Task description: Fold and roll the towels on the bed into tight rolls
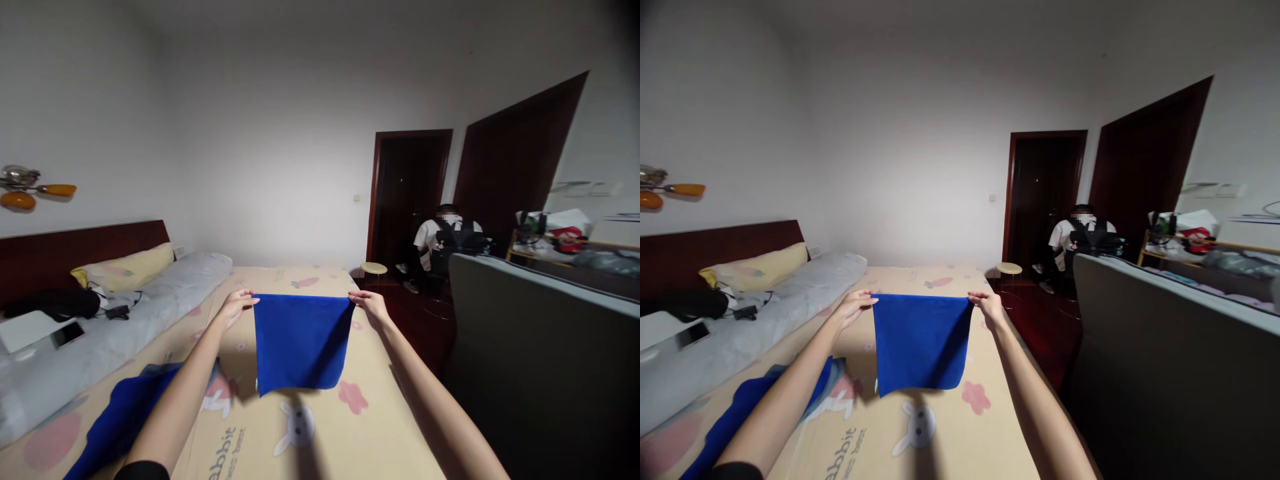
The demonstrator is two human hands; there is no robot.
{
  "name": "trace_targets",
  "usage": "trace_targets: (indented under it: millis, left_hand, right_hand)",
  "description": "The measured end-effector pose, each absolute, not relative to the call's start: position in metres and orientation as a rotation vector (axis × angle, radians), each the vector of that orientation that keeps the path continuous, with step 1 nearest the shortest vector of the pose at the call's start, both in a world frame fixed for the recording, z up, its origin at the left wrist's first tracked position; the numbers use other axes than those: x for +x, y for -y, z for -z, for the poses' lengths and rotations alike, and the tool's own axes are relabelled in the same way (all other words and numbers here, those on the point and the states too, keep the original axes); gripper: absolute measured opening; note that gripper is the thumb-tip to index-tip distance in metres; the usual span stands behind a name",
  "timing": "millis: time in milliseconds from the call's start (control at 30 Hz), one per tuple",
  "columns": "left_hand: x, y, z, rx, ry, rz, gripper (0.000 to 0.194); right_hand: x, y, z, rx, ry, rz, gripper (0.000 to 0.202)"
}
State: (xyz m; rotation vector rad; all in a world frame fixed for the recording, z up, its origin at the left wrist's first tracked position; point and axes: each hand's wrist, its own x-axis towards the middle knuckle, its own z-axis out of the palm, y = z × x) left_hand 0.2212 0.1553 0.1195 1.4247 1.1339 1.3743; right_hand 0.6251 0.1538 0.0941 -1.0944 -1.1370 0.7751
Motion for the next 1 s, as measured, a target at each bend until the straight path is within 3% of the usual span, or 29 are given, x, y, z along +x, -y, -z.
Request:
trace_targets:
  millis: [167, 367, 533, 1000]
  left_hand:
    - [0.215, -0.153, -0.125, 1.548, -1.193, -1.393, 0.042]
    - [0.208, -0.152, -0.13, 1.677, -1.283, -1.411, 0.041]
    - [0.206, -0.148, -0.133, 1.762, -1.315, -1.412, 0.04]
    - [0.192, -0.139, -0.14, 1.893, -1.301, -1.345, 0.028]
  right_hand:
    - [0.632, -0.149, -0.107, -1.146, 1.366, -0.615, 0.03]
    - [0.632, -0.138, -0.124, -1.226, 1.625, -0.319, 0.014]
    - [0.63, -0.131, -0.131, -1.234, 1.774, -0.179, 0.016]
    - [0.627, -0.139, -0.132, -1.278, 1.982, -0.207, 0.027]
